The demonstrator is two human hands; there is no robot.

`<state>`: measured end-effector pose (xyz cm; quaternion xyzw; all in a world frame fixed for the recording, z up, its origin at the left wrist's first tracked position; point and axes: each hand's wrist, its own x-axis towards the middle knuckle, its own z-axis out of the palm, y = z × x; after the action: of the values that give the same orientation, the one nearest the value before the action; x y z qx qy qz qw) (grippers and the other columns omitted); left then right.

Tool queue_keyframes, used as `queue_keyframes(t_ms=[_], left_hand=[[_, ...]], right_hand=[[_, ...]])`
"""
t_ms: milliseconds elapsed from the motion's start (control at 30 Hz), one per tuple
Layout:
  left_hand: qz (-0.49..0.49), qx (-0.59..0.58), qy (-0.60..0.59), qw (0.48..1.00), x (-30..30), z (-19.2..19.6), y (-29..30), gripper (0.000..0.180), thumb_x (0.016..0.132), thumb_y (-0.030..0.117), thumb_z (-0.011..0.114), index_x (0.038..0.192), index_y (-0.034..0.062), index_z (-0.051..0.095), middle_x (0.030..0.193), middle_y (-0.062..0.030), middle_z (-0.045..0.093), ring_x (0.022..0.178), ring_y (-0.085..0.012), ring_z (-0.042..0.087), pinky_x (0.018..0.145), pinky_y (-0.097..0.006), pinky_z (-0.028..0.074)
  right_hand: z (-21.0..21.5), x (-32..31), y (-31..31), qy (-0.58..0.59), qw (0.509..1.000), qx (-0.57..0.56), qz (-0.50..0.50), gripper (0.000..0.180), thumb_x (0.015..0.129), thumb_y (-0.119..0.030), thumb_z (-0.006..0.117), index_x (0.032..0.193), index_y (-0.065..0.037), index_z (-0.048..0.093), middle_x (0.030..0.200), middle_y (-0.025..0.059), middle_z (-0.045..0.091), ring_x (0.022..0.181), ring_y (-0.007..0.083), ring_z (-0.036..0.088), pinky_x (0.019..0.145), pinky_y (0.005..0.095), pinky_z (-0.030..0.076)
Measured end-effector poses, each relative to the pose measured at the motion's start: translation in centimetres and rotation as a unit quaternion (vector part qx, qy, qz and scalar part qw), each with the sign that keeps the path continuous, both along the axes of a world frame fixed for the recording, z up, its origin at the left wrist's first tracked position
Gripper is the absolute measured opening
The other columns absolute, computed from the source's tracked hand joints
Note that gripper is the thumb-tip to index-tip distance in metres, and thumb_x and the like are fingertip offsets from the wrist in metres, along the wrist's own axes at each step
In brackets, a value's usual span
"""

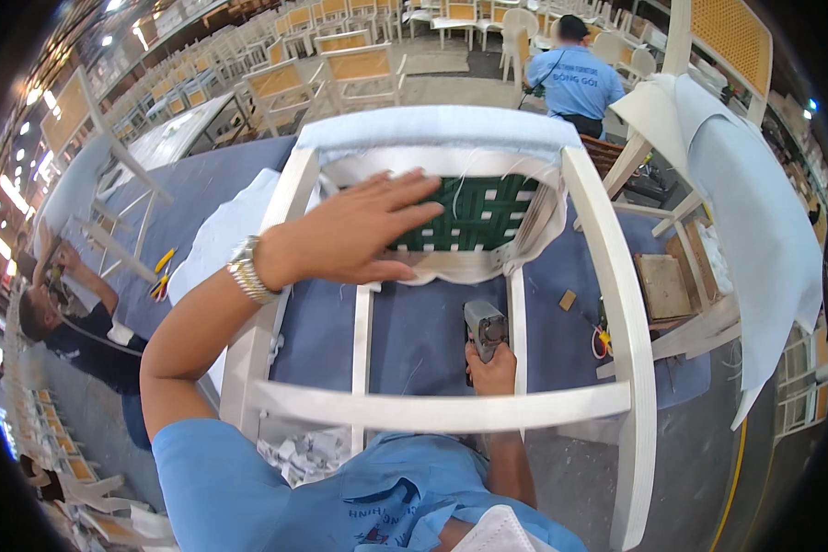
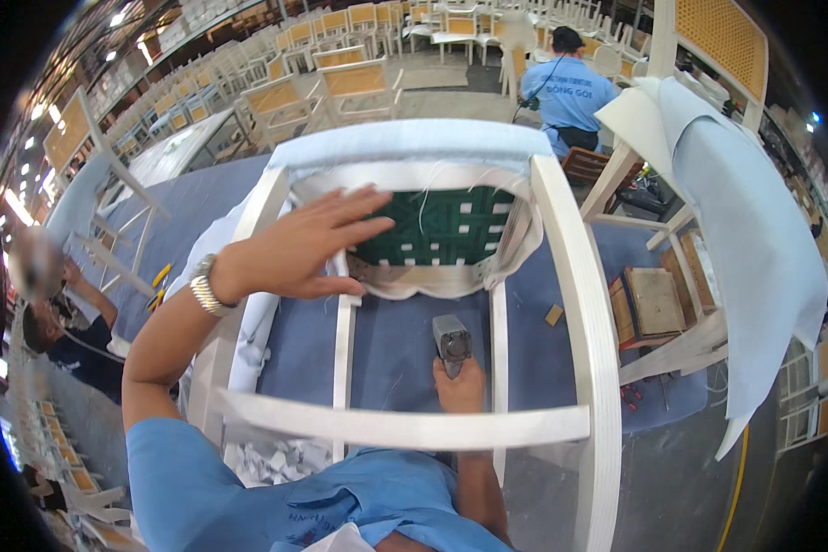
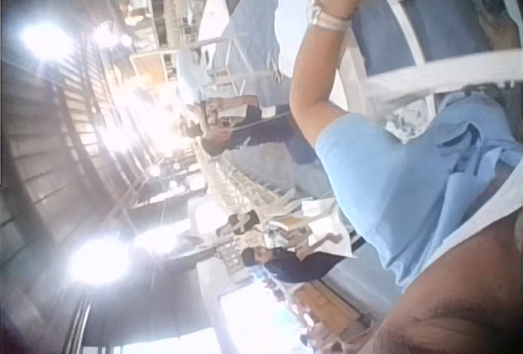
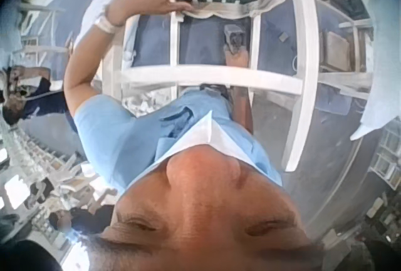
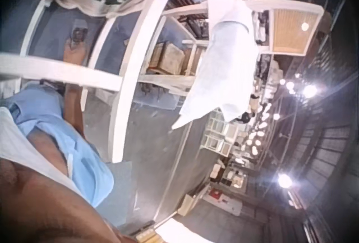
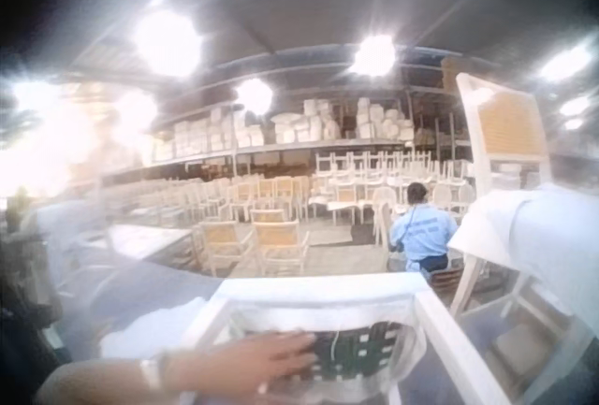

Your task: The person staples light blue fabric onto the underside of a white wooden chair frame using a pneumatic staple gun. They repeatedly reposition the chair, pull the fabric taut, and apply staples along the edges. The person also uses a yellow utility knife to trim excess fabric and adjusts the chair orientation multiple times.

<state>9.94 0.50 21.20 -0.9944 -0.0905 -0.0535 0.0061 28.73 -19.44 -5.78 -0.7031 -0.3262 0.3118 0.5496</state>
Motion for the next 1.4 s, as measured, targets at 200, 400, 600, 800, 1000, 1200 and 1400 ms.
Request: queue_keyframes(t_ms=[200, 400, 600, 800, 1000, 1200, 1400], left_hand=[[0.186, -0.046, -0.112, 0.975, -9.7, 0.3, -6.4, 0.079, 0.088, 0.031, 0.077, 0.155, 0.0089, 0.04, 0.164, -0.019, 0.028, 0.15, -0.0382, 0.031, 0.122, -0.048, 0.027], [0.311, -0.396, -0.384, 0.774, -17.9, -6.1, -11.4, 0.07, 0.102, 0.039, 0.057, 0.158, 0.0066, 0.032, 0.161, -0.0183, 0.035, 0.147, -0.0276, 0.038, 0.115, -0.042, 0.038], [0.112, -0.681, -0.492, 0.531, -17.6, -16.5, -13.9, 0.086, 0.102, 0.07, 0.031, 0.151, -0.0008, 0.041, 0.131, -0.0285, 0.062, 0.111, -0.0355, 0.067, 0.096, -0.044, 0.053], [-0.034, -0.708, -0.439, 0.552, -17.3, -20.3, -15.4, 0.09, 0.101, 0.072, 0.022, 0.132, -0.0058, 0.056, 0.107, -0.0281, 0.069, 0.085, -0.0305, 0.072, 0.077, -0.039, 0.056], [0.108, -0.561, -0.559, 0.601, -16.2, -19.6, -18.3, 0.072, 0.109, 0.056, 0.028, 0.114, -0.0053, 0.064, 0.07, -0.0129, 0.07, 0.052, -0.0145, 0.062, 0.046, -0.025, 0.046], [0.083, -0.648, -0.545, 0.526, -15.6, -16.4, -22.6, 0.074, 0.109, 0.053, 0.036, 0.065, 0.0019, 0.064, 0.05, -0.0011, 0.054, 0.041, -0.0075, 0.05, 0.04, -0.024, 0.037], [0.063, -0.658, -0.524, 0.536, -14.1, -15.2, -25.1, 0.07, 0.109, 0.051, 0.037, 0.068, 0.0014, 0.064, 0.052, -0.0008, 0.055, 0.044, -0.0064, 0.051, 0.04, -0.024, 0.038]], right_hand=[[-10.0, 0.7, -6.1, -0.235, 0.964, 0.064, 0.106, 0.029, 0.088, -0.017, 0.075, 0.107, 0.004, 0.068, 0.077, 0.0148, 0.068, 0.061, 0.0191, 0.064, 0.056, 0.0367, 0.051], [-8.5, -1.4, -9.3, -0.128, 0.982, -0.071, 0.116, 0.025, 0.087, -0.018, 0.077, 0.094, 0.003, 0.064, 0.065, 0.0076, 0.064, 0.05, 0.0148, 0.06, 0.047, 0.0322, 0.047], [-10.2, -3.9, -12.8, -0.159, 0.975, -0.108, 0.114, 0.033, 0.084, -0.025, 0.08, 0.097, 0.001, 0.064, 0.061, 0.0077, 0.064, 0.052, 0.0163, 0.063, 0.049, 0.0324, 0.049], [-10.5, -8.3, -18.8, -0.252, 0.949, -0.155, 0.11, 0.039, 0.082, -0.028, 0.079, 0.101, 0.002, 0.066, 0.067, 0.014, 0.067, 0.06, 0.0236, 0.07, 0.056, 0.0385, 0.052], [-6.8, -15.5, -23.9, -0.17, 0.949, -0.261, 0.056, 0.039, 0.079, -0.023, 0.078, 0.105, 0.004, 0.067, 0.09, 0.026, 0.071, 0.086, 0.04, 0.072, 0.076, 0.0474, 0.054], [-11.5, -16.0, -29.0, -0.119, 0.968, -0.22, -0.01, 0.037, 0.078, -0.021, 0.077, 0.102, 0.005, 0.067, 0.088, 0.0234, 0.072, 0.081, 0.0344, 0.072, 0.072, 0.0447, 0.054], [-10.8, -16.2, -31.3, -0.098, 0.968, -0.219, -0.073, 0.036, 0.078, -0.02, 0.076, 0.103, 0.004, 0.067, 0.087, 0.0213, 0.072, 0.079, 0.0324, 0.072, 0.072, 0.0437, 0.054]])
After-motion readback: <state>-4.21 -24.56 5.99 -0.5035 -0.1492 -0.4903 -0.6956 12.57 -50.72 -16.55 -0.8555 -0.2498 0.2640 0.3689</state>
